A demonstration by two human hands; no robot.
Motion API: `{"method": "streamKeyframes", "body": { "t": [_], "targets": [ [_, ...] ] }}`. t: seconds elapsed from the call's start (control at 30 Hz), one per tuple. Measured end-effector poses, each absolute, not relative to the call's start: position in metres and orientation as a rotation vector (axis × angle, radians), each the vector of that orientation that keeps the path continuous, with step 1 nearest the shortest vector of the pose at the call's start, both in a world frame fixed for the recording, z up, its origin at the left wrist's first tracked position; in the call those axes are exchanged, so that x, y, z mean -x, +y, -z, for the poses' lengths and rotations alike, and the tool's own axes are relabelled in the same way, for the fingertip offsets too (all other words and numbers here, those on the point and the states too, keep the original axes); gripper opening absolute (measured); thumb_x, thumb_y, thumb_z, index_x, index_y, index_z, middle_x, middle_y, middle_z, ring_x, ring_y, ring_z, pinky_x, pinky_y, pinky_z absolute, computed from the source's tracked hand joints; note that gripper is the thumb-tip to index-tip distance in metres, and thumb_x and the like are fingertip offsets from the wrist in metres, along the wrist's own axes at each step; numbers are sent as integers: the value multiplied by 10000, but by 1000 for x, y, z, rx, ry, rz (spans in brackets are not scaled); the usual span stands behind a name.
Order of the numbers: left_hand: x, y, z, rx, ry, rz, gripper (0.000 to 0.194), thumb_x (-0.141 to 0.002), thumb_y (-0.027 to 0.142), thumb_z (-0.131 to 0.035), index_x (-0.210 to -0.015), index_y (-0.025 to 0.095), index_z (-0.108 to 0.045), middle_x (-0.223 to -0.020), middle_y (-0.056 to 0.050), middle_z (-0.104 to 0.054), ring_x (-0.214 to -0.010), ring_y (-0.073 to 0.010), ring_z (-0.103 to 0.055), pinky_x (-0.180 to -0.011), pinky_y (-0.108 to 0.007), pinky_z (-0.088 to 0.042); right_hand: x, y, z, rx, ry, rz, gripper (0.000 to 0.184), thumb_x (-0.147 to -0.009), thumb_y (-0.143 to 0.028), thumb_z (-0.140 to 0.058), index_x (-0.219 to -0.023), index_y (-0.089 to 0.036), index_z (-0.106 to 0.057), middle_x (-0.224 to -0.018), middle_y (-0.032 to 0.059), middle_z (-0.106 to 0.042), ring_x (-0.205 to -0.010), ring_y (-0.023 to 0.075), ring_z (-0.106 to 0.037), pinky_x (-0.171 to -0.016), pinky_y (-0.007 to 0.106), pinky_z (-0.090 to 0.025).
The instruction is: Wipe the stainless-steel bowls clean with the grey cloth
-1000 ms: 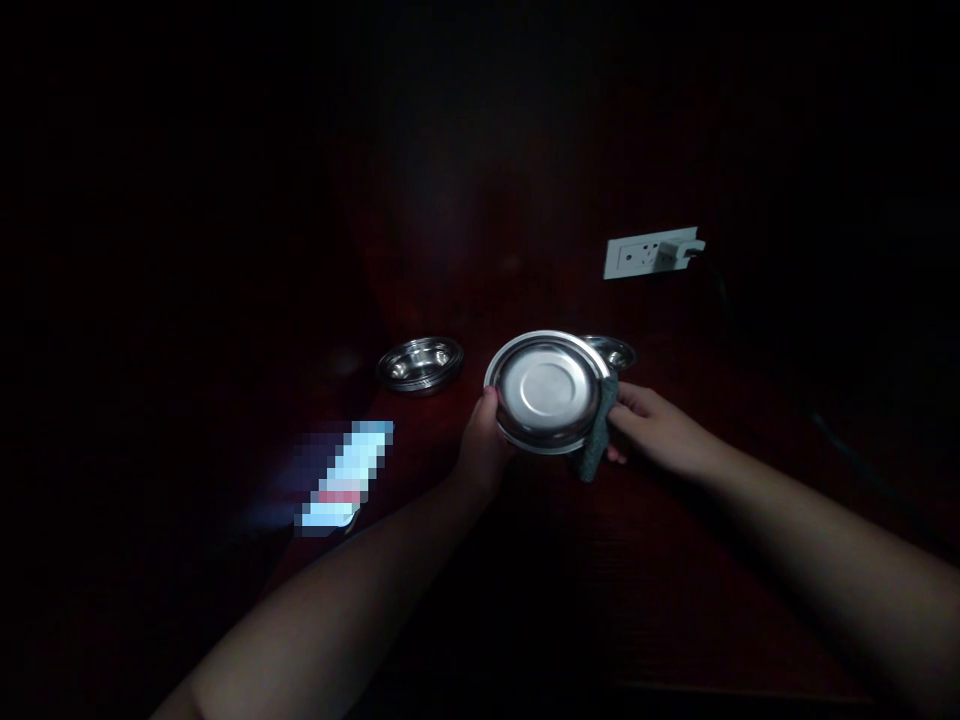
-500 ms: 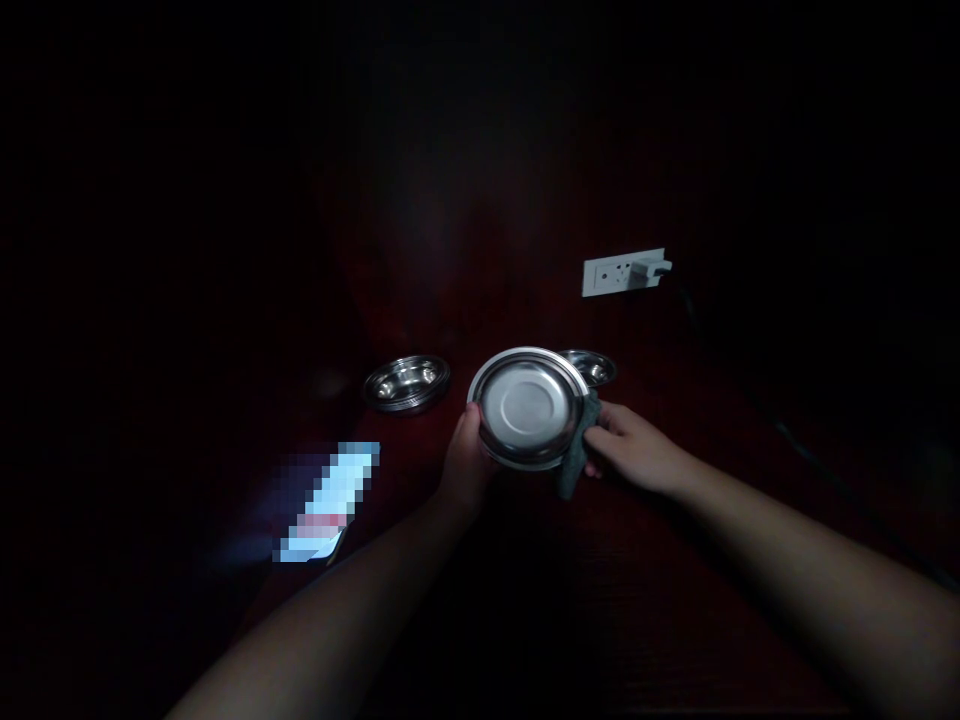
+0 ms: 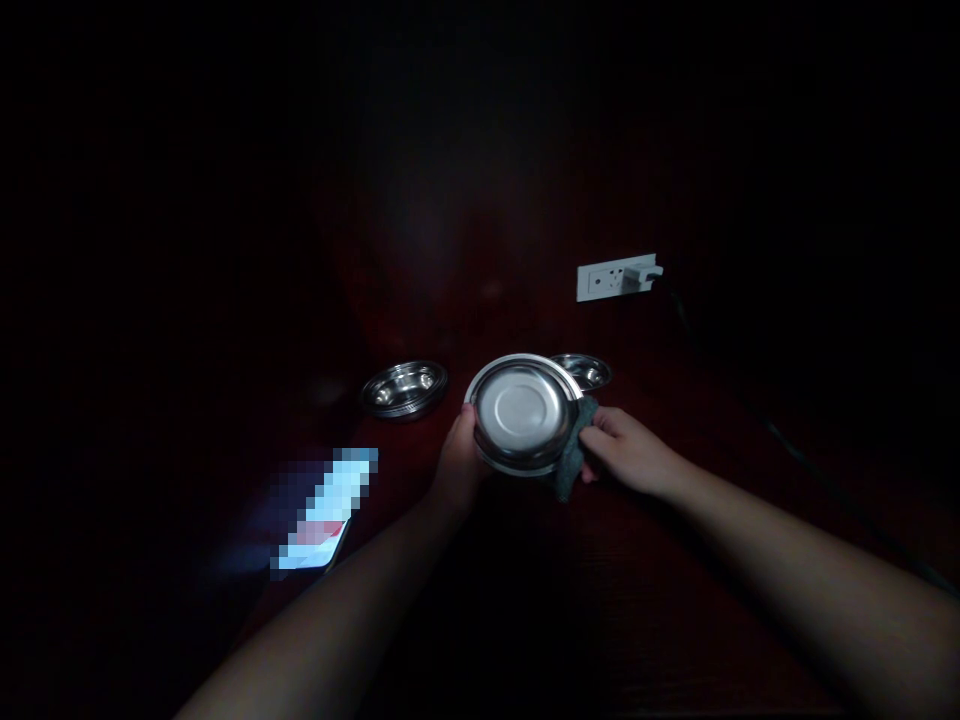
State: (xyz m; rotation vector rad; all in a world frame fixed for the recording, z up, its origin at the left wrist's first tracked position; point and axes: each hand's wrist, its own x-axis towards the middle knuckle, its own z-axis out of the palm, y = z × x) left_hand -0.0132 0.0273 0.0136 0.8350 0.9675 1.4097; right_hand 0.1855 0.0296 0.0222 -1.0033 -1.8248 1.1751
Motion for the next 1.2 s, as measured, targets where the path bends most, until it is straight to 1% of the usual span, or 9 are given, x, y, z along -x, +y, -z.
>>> {"method": "streamKeyframes", "body": {
  "t": [0.17, 0.33, 0.5, 0.67, 0.73, 0.87, 1.03, 1.13, 1.2],
  "targets": [
    [17, 28, -10, -899, 1002, -1372, 507, -865, 547, -439, -1162, 171, -606, -1141, -94, -670, -1008, -250, -636, -819, -360, -524, -187, 31, -22, 993, -1858, -1130, 186, -793, -229, -421, -660, -165, -533, -505, -6, -576, -441, 102, -526, -442, 211, -423],
    [15, 32, -12, -811, 1039, -1355, 480, -900, 510, -384, -1155, 173, -611, -1149, -76, -669, -1047, -222, -624, -878, -334, -503, -186, 31, -21, 1028, -1817, -1110, 148, -792, -238, -425, -695, -171, -515, -501, -21, -563, -408, 100, -517, -407, 208, -402],
    [15, 34, -14, -799, 1115, -1244, 518, -889, 552, -361, -1185, 198, -595, -1133, -79, -676, -1017, -259, -638, -869, -416, -505, -186, 32, -19, 1033, -1784, -1098, 144, -804, -244, -411, -712, -180, -501, -527, -19, -580, -402, 103, -518, -383, 209, -396],
    [23, 38, -11, -1022, 1151, -1297, 527, -884, 560, -367, -1066, 164, -664, -1111, -91, -686, -1072, -240, -611, -983, -352, -424, -186, 31, -21, 1099, -1752, -1109, 154, -802, -251, -397, -714, -180, -501, -522, -19, -581, -376, 99, -501, -350, 204, -390],
    [28, 39, -10, -1122, 1207, -1316, 542, -867, 586, -386, -1035, 161, -677, -1095, -94, -693, -1083, -242, -602, -996, -342, -405, -186, 29, -21, 1127, -1750, -1104, 157, -798, -262, -403, -713, -180, -506, -514, -25, -571, -366, 95, -487, -334, 198, -380],
    [35, 36, -12, -1272, 1250, -1300, 604, -839, 635, -392, -1029, 140, -683, -1064, -108, -700, -1055, -257, -606, -984, -362, -401, -187, 28, -22, 1139, -1765, -1106, 171, -794, -283, -410, -703, -180, -512, -451, -50, -514, -321, 82, -430, -296, 183, -325],
    [35, 31, -15, -1306, 1186, -1256, 589, -849, 624, -381, -1031, 154, -684, -1089, -98, -691, -1032, -250, -609, -964, -361, -404, -187, 25, -24, 1137, -1739, -1138, 172, -779, -303, -417, -680, -192, -504, -411, -68, -460, -300, 84, -384, -283, 191, -295],
    [34, 29, -17, -1319, 1183, -1229, 579, -856, 610, -377, -1002, 144, -689, -1030, -101, -704, -1000, -247, -614, -947, -354, -410, -188, 26, -24, 1139, -1741, -1126, 185, -782, -307, -407, -679, -194, -511, -422, -58, -475, -313, 93, -385, -303, 208, -296],
    [34, 28, -19, -1362, 1205, -1196, 579, -863, 602, -366, -964, 134, -693, -965, -100, -713, -962, -246, -617, -927, -352, -415, -189, 28, -24, 1107, -1765, -1086, 201, -787, -298, -398, -673, -192, -524, -467, -41, -515, -359, 101, -419, -353, 221, -334]
  ]
}}
